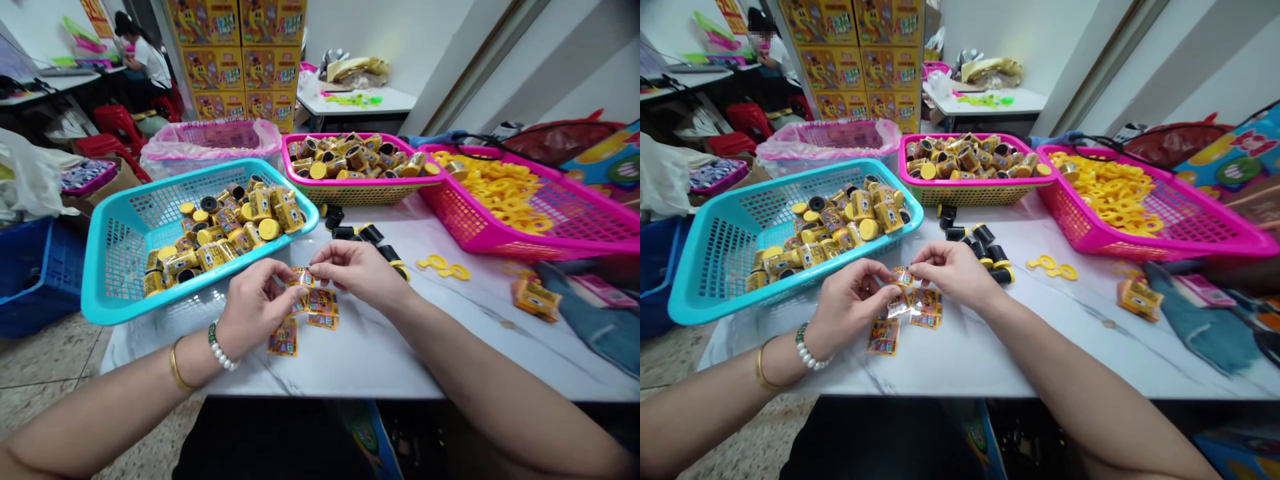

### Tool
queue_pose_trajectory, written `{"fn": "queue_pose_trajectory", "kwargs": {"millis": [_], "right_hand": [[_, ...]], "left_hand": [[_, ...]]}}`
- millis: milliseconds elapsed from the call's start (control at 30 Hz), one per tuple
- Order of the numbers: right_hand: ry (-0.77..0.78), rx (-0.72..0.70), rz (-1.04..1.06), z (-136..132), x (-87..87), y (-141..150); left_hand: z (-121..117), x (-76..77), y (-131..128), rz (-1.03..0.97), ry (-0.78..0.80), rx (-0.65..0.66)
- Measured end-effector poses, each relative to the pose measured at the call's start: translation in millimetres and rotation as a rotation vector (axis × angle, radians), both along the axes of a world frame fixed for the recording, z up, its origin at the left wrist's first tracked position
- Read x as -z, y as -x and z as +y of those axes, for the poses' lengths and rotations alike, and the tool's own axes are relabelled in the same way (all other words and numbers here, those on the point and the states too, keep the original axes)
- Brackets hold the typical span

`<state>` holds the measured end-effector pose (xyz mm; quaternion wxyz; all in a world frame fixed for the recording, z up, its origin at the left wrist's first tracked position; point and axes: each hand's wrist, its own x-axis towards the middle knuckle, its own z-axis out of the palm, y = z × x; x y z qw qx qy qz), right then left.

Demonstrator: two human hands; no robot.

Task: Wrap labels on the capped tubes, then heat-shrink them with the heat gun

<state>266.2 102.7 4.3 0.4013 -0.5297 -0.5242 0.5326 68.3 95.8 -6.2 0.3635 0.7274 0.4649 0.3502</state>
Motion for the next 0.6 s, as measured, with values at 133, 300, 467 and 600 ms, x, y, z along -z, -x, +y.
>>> {"fn": "queue_pose_trajectory", "kwargs": {"millis": [133, 300, 467, 600], "right_hand": [[-0.092, -0.007, -0.005, -4.2, -1.5, -1.9], [-0.219, -0.039, -0.051, -6.5, 2.5, 1.8], [-0.318, -0.023, -0.089, -18.7, -12.2, 0.6], [-0.389, -0.167, 0.197, -47.1, -38.6, -5.3]], "left_hand": [[7.8, 0.9, -1.3, -0.172, 0.453, 0.053], [16.5, 2.1, -1.6, -0.392, 0.803, 0.152], [17.3, 0.7, -1.8, -0.363, 0.604, 0.03], [21.3, -4.5, 2.7, -0.118, 0.477, 0.102]]}}
